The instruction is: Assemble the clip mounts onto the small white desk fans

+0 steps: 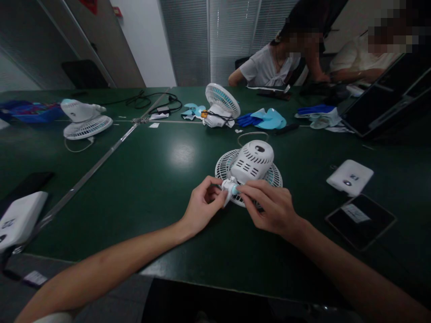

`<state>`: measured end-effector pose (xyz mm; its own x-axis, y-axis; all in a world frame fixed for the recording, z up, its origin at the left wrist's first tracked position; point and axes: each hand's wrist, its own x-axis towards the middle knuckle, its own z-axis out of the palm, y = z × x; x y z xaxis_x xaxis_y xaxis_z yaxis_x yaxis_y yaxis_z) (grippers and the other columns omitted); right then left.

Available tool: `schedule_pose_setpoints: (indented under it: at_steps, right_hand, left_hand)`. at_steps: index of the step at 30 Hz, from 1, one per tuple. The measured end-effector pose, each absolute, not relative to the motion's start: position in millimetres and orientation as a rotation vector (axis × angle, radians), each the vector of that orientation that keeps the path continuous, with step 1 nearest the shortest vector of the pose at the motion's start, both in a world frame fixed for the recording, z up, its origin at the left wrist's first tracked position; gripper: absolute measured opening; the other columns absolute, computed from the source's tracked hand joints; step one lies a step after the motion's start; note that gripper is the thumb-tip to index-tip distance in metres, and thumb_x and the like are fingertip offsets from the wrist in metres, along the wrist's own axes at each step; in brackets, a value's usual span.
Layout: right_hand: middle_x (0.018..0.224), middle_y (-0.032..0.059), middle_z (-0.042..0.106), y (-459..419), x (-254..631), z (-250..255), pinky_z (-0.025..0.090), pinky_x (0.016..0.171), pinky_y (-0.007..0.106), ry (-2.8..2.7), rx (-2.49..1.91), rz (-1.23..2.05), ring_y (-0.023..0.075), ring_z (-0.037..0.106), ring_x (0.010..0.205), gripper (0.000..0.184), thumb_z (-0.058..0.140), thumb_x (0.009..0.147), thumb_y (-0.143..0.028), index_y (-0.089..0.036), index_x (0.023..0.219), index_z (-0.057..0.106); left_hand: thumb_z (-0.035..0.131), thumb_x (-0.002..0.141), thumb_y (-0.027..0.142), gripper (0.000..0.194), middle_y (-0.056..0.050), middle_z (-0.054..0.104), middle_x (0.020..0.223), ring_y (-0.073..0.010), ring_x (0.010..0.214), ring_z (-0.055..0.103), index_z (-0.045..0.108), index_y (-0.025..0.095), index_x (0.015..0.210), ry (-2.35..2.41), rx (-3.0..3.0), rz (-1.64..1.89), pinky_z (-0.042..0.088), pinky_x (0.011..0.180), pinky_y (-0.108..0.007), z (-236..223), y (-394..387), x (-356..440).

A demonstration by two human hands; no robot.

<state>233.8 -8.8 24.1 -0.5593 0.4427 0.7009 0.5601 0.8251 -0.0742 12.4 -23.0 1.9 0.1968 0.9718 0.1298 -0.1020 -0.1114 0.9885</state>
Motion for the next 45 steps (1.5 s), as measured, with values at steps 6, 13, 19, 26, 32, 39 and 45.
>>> schedule_pose_setpoints:
  at_steps: [6,13,19,26,32,39,45]
  right_hand:
    - [0.106,0.0067,0.066,-4,238,20,0.048,0.060,0.028,-2.287,-0.741,-0.232,0.0144,0.064,0.076,0.034,0.065,0.088,-0.010,-0.019,0.121,0.063]
    - [0.101,0.0036,0.069,0,240,19,0.050,0.064,0.026,-2.255,-0.706,-0.296,0.0130,0.067,0.081,0.029,0.069,0.089,-0.008,-0.020,0.115,0.065]
    - [0.098,0.0026,0.072,0,240,23,0.050,0.063,0.027,-2.268,-0.743,-0.343,0.0132,0.068,0.079,0.018,0.069,0.092,-0.015,-0.019,0.109,0.066]
    - [0.093,0.0023,0.071,-15,235,12,0.049,0.064,0.027,-2.338,-0.676,-0.273,0.0129,0.066,0.076,0.022,0.070,0.092,-0.020,-0.018,0.114,0.068]
    - [0.098,0.0027,0.073,-19,235,11,0.050,0.065,0.027,-2.248,-0.734,-0.245,0.0127,0.067,0.077,0.036,0.066,0.092,-0.014,-0.019,0.127,0.064]
    - [0.092,0.0027,0.070,-9,244,13,0.046,0.057,0.026,-2.233,-0.812,-0.269,0.0121,0.064,0.071,0.017,0.064,0.092,-0.017,-0.018,0.108,0.069]
    - [0.092,0.0010,0.071,-16,238,9,0.050,0.060,0.026,-2.269,-0.673,-0.210,0.0120,0.064,0.071,0.038,0.060,0.091,-0.014,-0.021,0.129,0.063]
  left_hand:
    - [0.072,0.092,0.033,0.029,0.000,0.064,0.078,-0.0114,0.066,0.061,0.058,0.014,0.110,0.958,1.314,1.175,0.051,0.067,-0.023,4,-23,11]
    - [0.071,0.093,0.034,0.029,0.000,0.064,0.077,-0.0118,0.067,0.061,0.058,0.014,0.110,0.967,1.340,1.157,0.050,0.067,-0.023,4,-24,10]
    - [0.070,0.093,0.034,0.028,0.000,0.063,0.078,-0.0121,0.067,0.061,0.057,0.015,0.110,0.964,1.354,1.166,0.050,0.068,-0.024,4,-24,12]
    - [0.070,0.094,0.034,0.028,-0.002,0.065,0.083,-0.0117,0.070,0.061,0.058,0.015,0.111,0.951,1.356,1.174,0.051,0.068,-0.023,0,-24,13]
    - [0.070,0.094,0.035,0.029,-0.002,0.064,0.085,-0.0117,0.071,0.060,0.057,0.015,0.111,0.956,1.359,1.172,0.051,0.068,-0.022,0,-24,14]
    - [0.070,0.094,0.036,0.030,-0.001,0.064,0.083,-0.0122,0.069,0.060,0.057,0.015,0.111,0.982,1.365,1.161,0.051,0.066,-0.023,1,-24,14]
    - [0.071,0.092,0.035,0.030,-0.002,0.064,0.083,-0.0129,0.070,0.061,0.057,0.016,0.110,0.982,1.356,1.174,0.051,0.067,-0.024,1,-25,15]
